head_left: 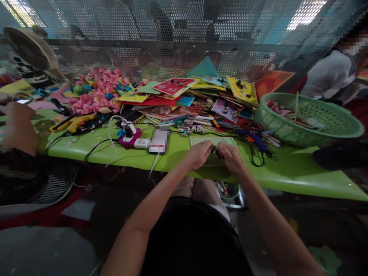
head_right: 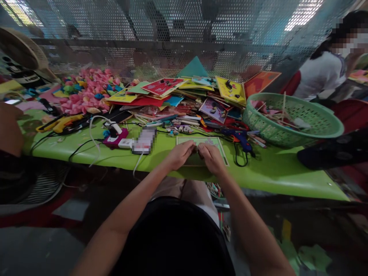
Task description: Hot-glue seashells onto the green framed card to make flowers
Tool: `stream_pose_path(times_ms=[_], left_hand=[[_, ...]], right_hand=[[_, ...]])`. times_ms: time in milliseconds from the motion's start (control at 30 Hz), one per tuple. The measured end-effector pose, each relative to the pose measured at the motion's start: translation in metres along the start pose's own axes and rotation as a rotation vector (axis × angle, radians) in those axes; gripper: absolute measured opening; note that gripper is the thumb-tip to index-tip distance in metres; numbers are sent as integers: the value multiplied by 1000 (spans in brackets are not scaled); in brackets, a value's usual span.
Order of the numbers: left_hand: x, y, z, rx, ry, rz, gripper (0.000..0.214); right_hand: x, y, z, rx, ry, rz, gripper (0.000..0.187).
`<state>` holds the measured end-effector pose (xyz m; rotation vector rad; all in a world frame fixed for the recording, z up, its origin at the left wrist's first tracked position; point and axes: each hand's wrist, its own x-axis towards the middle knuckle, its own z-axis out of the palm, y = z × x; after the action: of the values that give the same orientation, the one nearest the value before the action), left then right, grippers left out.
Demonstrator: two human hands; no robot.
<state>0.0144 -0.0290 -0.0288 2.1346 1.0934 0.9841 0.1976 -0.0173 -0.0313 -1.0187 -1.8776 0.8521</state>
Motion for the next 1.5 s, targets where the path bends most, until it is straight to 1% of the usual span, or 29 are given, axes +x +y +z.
stream_pose_path(times_ms=[200, 367, 533, 700, 1000, 1167, 1367, 1500], left_hand=[[-1, 2, -1, -55, -2, -6, 18], [-2, 7, -4, -112, -12, -12, 26], [-2, 8, -4, -182, -9, -68, 20], [-1, 5, -4, -217, -6, -57, 20], [-3, 3, -1, -278, 6, -31, 20], [-4, 6, -2, -292, 12, -33, 27], [-3, 3, -2, -285, 14, -36, 21], [-3, 3, -1, -295, 9, -37, 27]], right_hand=[[0, 1, 1, -15, 9, -10, 58], [-1, 2, 0, -76, 38, -30, 58], [0, 1, 0, -176, 54, -77, 60], [0, 0, 0, -231, 74, -108, 59], [-1, -1, 2, -258, 100, -142, 55], [-1, -3, 2, -284, 116, -158, 52], [-1, -4, 2, -294, 103, -167, 51], [-1, -2, 2, -296, 110, -162, 51]])
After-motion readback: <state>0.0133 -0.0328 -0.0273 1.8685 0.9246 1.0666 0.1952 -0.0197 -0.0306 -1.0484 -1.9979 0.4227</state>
